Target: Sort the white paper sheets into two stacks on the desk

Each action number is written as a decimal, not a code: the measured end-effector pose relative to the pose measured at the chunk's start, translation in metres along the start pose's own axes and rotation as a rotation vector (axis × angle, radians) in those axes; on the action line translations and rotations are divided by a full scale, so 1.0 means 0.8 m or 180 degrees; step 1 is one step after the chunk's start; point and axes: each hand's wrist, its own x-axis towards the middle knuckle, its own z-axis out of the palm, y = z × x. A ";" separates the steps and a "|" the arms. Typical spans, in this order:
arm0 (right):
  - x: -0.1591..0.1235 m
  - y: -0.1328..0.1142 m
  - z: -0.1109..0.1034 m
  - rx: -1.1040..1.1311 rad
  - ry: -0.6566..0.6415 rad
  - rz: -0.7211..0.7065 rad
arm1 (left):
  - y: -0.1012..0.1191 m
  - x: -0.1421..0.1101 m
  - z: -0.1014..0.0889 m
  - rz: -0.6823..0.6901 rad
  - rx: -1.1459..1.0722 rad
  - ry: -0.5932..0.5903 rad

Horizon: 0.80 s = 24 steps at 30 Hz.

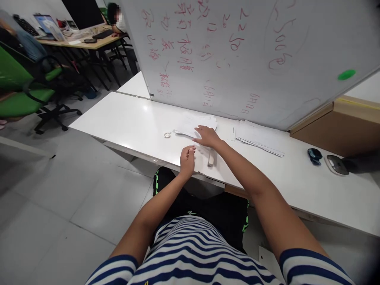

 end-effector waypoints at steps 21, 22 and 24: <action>-0.111 -0.087 -0.014 -0.0133 0.1009 -0.0454 | 0.054 0.005 -0.036 -0.0794 -0.1640 -0.0421; -0.120 -0.092 -0.013 -0.0179 0.0965 -0.0523 | 0.058 0.008 -0.037 -0.0835 -0.1843 -0.0469; -0.133 -0.097 -0.008 -0.0231 0.0873 -0.0684 | 0.063 0.015 -0.041 -0.0945 -0.2151 -0.0604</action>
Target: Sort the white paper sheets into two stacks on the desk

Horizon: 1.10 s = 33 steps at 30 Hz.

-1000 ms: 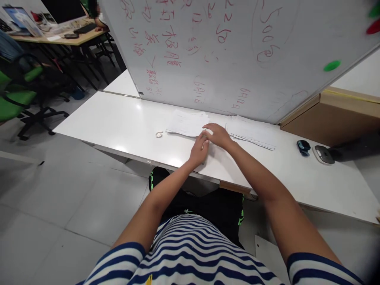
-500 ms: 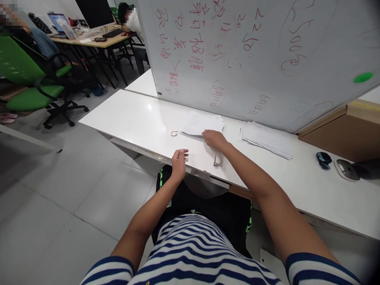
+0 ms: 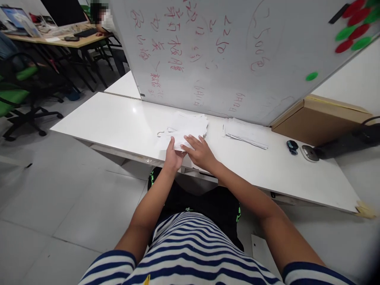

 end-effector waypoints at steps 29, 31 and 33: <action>0.103 0.109 0.065 -0.0604 -0.1192 0.0669 | -0.035 -0.042 -0.114 0.0397 -0.0327 0.1279; 0.105 0.107 0.065 -0.0611 -0.1180 0.0706 | -0.038 -0.042 -0.115 0.0350 -0.0364 0.1440; 0.107 0.105 0.064 -0.0598 -0.1116 0.0767 | -0.042 -0.041 -0.116 0.0293 -0.0385 0.1613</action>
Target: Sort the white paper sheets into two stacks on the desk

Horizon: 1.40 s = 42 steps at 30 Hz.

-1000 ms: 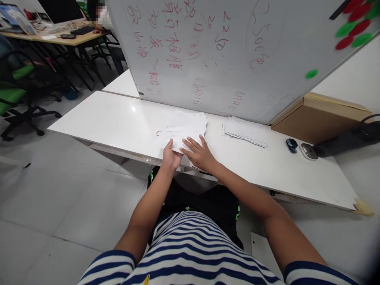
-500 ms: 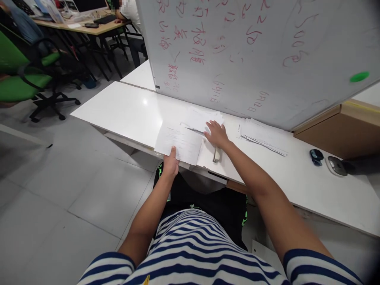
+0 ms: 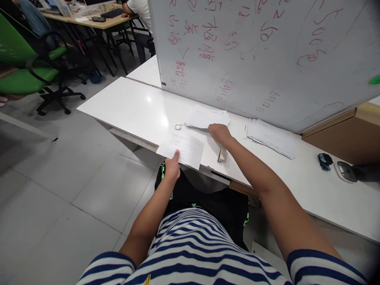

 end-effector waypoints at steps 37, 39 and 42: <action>-0.158 -0.104 0.039 0.0502 0.1082 -0.1175 | -0.006 0.007 0.031 -0.0464 0.0399 -0.0250; -0.158 -0.109 0.035 0.0507 0.1051 -0.1154 | -0.006 0.005 0.032 -0.0467 0.0377 -0.0246; -0.158 -0.115 0.032 0.0521 0.1038 -0.1133 | -0.004 0.003 0.033 -0.0507 0.0396 -0.0245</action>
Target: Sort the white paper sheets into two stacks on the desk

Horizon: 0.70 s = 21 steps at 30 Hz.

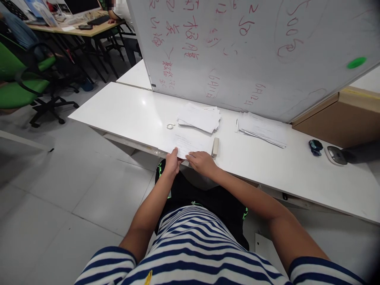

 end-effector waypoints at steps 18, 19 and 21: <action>0.096 0.137 -0.041 -0.0466 -0.0582 0.1233 | -0.018 -0.001 -0.019 0.0195 -0.0011 0.0076; 0.100 0.141 -0.037 -0.0551 -0.0791 0.1254 | -0.018 -0.002 -0.021 0.0197 -0.0035 0.0092; 0.104 0.143 -0.031 -0.0610 -0.1117 0.1208 | -0.016 -0.005 -0.023 0.0192 -0.0050 0.0170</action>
